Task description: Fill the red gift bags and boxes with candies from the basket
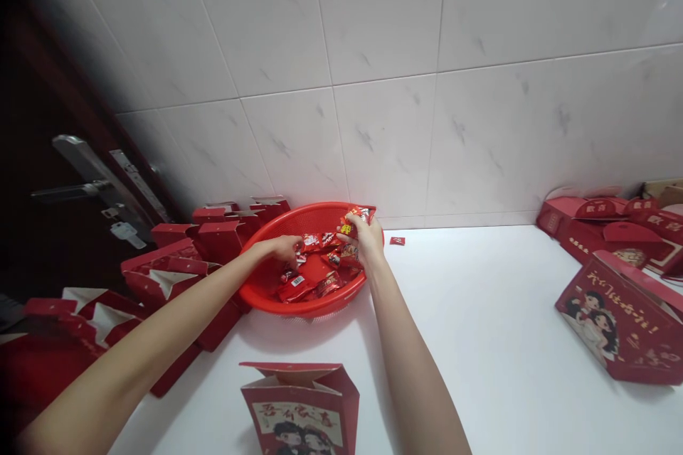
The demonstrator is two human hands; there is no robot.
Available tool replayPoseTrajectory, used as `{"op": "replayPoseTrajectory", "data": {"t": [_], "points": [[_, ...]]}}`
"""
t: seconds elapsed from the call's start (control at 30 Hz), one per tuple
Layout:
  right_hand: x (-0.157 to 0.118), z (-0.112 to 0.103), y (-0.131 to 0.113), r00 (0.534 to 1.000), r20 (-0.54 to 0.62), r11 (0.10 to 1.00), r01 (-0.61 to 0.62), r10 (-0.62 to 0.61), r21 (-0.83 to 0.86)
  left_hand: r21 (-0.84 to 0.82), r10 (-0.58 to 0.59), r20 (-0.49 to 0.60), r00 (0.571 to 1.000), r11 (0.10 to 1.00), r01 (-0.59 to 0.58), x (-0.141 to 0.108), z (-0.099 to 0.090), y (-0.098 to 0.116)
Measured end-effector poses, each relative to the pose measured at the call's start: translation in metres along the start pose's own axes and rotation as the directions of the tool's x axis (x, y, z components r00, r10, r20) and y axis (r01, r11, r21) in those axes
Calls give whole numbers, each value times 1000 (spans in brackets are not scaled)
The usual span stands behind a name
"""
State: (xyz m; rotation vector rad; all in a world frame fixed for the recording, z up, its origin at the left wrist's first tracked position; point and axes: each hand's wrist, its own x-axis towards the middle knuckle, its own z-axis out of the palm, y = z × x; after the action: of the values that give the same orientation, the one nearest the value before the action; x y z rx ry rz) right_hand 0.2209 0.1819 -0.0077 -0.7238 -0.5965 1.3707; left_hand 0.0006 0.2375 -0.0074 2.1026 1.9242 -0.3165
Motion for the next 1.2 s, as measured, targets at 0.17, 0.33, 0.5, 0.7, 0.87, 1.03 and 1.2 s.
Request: {"op": "replayPoseTrajectory", "data": {"t": [0.17, 0.33, 0.5, 0.7, 0.87, 1.03, 1.2], "points": [[0, 0, 0, 1000, 11, 1000, -5, 5, -5, -200, 58, -11, 998, 978, -60, 3, 2, -3], [0, 0, -1, 1000, 21, 1000, -10, 11, -21, -353, 148, -41, 988, 923, -153, 1, -4, -4], [-2, 0, -1, 1000, 29, 999, -12, 13, -35, -291, 150, -43, 988, 944, -156, 1, -1, -5], [-4, 2, -2, 997, 72, 998, -11, 15, -59, -147, 89, 9, 996, 985, -87, 1, 4, -3], [-4, 0, 0, 994, 105, 997, -3, 11, -80, -84, 82, 22, 996, 993, -80, -1, 4, 1], [-3, -1, 1, 993, 114, 996, 1, 9, -92, -87, 138, 105, 985, 988, -129, -2, 5, 4], [-2, -1, 1, 992, 124, 994, -7, 20, -106, -107, 187, 122, 975, 979, -174, -1, 5, 5]]}}
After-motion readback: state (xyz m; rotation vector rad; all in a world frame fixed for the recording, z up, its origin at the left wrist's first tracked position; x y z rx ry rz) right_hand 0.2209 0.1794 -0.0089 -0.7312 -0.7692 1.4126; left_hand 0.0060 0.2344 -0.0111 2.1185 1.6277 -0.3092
